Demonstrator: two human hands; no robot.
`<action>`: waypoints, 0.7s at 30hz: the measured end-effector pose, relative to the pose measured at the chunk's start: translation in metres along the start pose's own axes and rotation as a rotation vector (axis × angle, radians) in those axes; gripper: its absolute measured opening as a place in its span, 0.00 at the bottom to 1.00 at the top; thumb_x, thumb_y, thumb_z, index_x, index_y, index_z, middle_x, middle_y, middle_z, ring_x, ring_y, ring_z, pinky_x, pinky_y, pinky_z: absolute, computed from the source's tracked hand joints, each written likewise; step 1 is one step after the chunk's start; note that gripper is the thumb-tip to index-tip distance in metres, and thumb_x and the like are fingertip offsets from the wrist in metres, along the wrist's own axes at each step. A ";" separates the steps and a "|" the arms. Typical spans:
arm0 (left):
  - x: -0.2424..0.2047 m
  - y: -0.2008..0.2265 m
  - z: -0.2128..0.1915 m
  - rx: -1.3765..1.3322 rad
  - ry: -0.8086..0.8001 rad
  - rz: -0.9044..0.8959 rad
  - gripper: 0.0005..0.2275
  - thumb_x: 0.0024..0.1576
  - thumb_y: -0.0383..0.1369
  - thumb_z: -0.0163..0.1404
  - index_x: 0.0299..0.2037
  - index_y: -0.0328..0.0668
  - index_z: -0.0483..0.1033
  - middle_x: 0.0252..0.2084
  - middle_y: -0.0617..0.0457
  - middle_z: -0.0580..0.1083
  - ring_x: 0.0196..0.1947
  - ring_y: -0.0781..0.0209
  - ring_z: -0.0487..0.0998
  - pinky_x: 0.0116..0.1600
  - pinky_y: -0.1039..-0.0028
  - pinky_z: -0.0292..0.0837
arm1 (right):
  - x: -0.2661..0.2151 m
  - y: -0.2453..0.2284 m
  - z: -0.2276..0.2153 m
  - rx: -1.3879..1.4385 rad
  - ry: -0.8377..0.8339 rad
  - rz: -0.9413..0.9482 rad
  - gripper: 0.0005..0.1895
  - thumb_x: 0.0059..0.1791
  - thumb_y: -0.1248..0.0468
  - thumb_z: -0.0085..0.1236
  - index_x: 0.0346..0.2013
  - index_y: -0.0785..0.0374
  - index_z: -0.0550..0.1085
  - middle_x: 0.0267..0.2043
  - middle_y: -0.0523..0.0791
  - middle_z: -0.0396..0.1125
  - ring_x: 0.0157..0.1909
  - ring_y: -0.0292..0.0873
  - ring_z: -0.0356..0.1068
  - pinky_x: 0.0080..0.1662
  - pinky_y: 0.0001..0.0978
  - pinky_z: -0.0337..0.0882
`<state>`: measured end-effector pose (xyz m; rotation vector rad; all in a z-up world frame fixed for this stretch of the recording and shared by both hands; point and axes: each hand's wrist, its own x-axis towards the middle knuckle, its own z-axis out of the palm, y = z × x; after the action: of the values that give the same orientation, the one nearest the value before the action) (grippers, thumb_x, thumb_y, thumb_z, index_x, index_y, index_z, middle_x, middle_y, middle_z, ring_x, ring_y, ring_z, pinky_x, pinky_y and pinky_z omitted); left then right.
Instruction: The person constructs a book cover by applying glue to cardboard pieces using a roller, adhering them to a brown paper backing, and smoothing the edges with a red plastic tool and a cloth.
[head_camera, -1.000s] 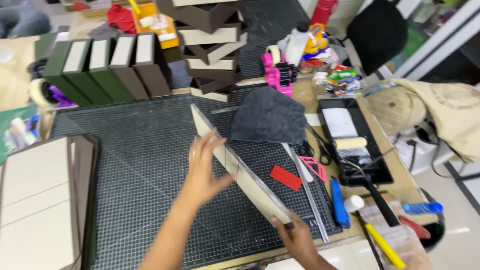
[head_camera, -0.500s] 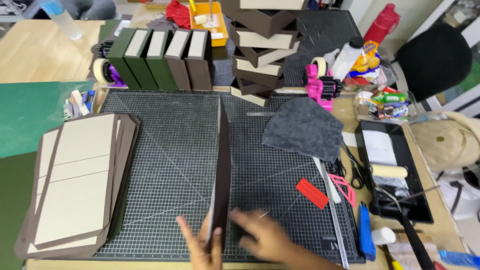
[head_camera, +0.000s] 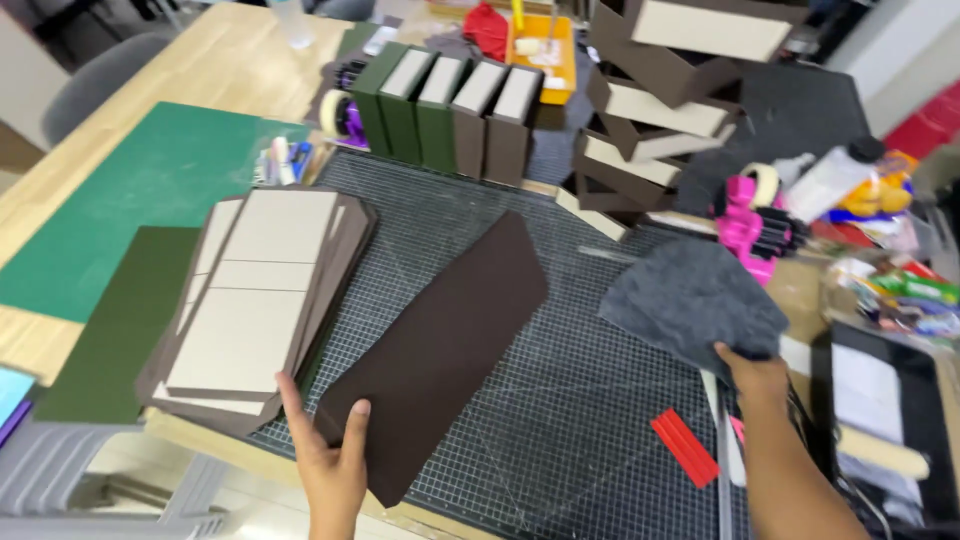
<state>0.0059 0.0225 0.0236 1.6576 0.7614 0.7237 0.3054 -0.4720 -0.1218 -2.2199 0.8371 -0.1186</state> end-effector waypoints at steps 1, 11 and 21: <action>0.006 0.000 0.000 0.000 0.021 0.001 0.43 0.54 0.36 0.52 0.77 0.44 0.37 0.81 0.47 0.42 0.78 0.62 0.44 0.74 0.71 0.44 | 0.017 0.009 0.005 0.002 -0.013 -0.016 0.44 0.35 0.47 0.78 0.57 0.70 0.75 0.53 0.60 0.73 0.54 0.60 0.73 0.51 0.49 0.70; 0.031 0.026 0.001 -0.104 -0.012 -0.018 0.42 0.55 0.32 0.53 0.77 0.52 0.37 0.81 0.52 0.39 0.77 0.66 0.49 0.68 0.75 0.59 | -0.007 -0.029 -0.040 0.105 -0.085 -0.314 0.23 0.47 0.54 0.70 0.49 0.60 0.70 0.48 0.49 0.67 0.49 0.50 0.67 0.49 0.45 0.66; -0.015 0.062 0.029 -0.100 -0.334 0.262 0.42 0.61 0.33 0.49 0.76 0.45 0.24 0.57 0.46 0.80 0.58 0.58 0.82 0.66 0.71 0.68 | -0.358 -0.124 0.055 0.478 -0.809 -0.908 0.13 0.51 0.54 0.60 0.44 0.56 0.71 0.32 0.39 0.71 0.33 0.35 0.70 0.40 0.30 0.70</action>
<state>0.0268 -0.0168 0.0773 1.7463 0.2707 0.6303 0.1088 -0.1599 -0.0186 -1.7687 -0.5989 0.1363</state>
